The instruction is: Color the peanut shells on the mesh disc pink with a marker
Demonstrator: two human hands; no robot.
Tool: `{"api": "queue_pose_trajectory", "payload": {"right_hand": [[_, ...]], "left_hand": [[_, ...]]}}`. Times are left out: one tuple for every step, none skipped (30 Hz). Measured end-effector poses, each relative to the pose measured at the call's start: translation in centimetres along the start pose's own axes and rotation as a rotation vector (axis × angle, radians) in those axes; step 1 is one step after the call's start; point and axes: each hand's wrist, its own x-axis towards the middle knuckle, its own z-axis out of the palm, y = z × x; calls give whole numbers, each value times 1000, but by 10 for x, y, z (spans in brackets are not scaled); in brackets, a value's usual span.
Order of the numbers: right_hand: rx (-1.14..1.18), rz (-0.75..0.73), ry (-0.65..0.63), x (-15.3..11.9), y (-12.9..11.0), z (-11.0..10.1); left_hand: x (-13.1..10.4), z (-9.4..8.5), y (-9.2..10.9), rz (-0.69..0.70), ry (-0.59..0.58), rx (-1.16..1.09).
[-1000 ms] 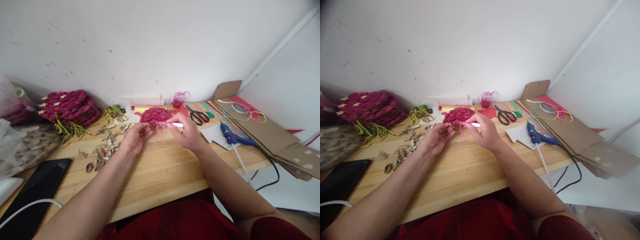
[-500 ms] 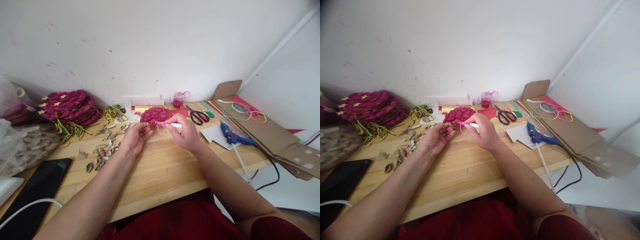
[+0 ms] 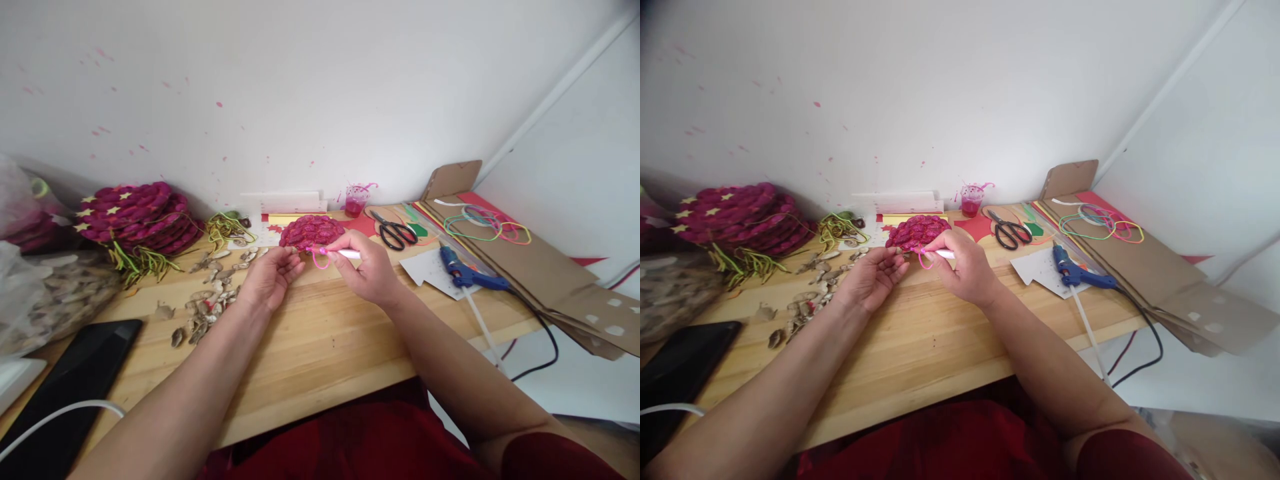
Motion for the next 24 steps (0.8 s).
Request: {"api": "queue_pose_trajectory", "payload": {"right_hand": [[-5, 0, 4, 0, 1, 0], [-13, 5, 14, 0, 1, 0], [-23, 14, 31, 0, 2, 0], [-33, 21, 49, 0, 3, 0], [-42, 24, 64, 0, 4, -1], [-47, 25, 74, 1, 5, -1], [-49, 27, 79, 1, 5, -1], [-44, 30, 79, 1, 5, -1], [-36, 35, 75, 1, 5, -1], [-26, 42, 69, 1, 5, -1], [-19, 49, 65, 1, 4, -1], [-15, 52, 65, 1, 4, -1], [-17, 52, 71, 1, 4, 0], [-24, 48, 81, 1, 4, 0], [-35, 40, 90, 1, 4, 0], [-46, 33, 95, 1, 3, 1], [-54, 26, 95, 1, 3, 1], [-59, 23, 91, 0, 3, 2], [-59, 21, 84, 0, 2, 3], [-56, 19, 78, 0, 2, 3], [-49, 15, 72, -1, 1, 3], [-38, 8, 62, -1, 0, 4], [-27, 0, 45, -1, -1, 4], [-20, -6, 28, -2, -1, 4]], "left_hand": [[0, 0, 0, 2, -1, -2], [0, 0, 0, 4, 0, -3], [0, 0, 0, 5, 0, -3], [-1, 1, 0, 6, 3, -4], [-1, 1, 0, 8, 6, -3], [-1, 1, 0, 9, 8, -1], [-1, 0, 0, 9, 8, 2], [-1, 0, 0, 8, 6, 5], [-1, 0, 0, 8, 4, 8], [-1, 1, 0, 9, 2, 10], [-1, 1, 0, 10, 1, 12], [-1, 1, -1, 14, 1, 13], [-1, 1, -1, 19, 1, 14], [-1, 1, -1, 24, 1, 15], [0, 0, -1, 28, -2, 17], [0, 0, -1, 34, -4, 19], [0, 0, -2, 40, -6, 21], [1, -1, -2, 49, -8, 23], [1, -2, -3, 57, -10, 25], [1, -2, -4, 66, -12, 27], [1, -3, -4, 73, -14, 28], [2, -3, -5, 78, -15, 30], [2, -3, -5, 81, -17, 32], [2, -3, -5, 81, -18, 32]]}}
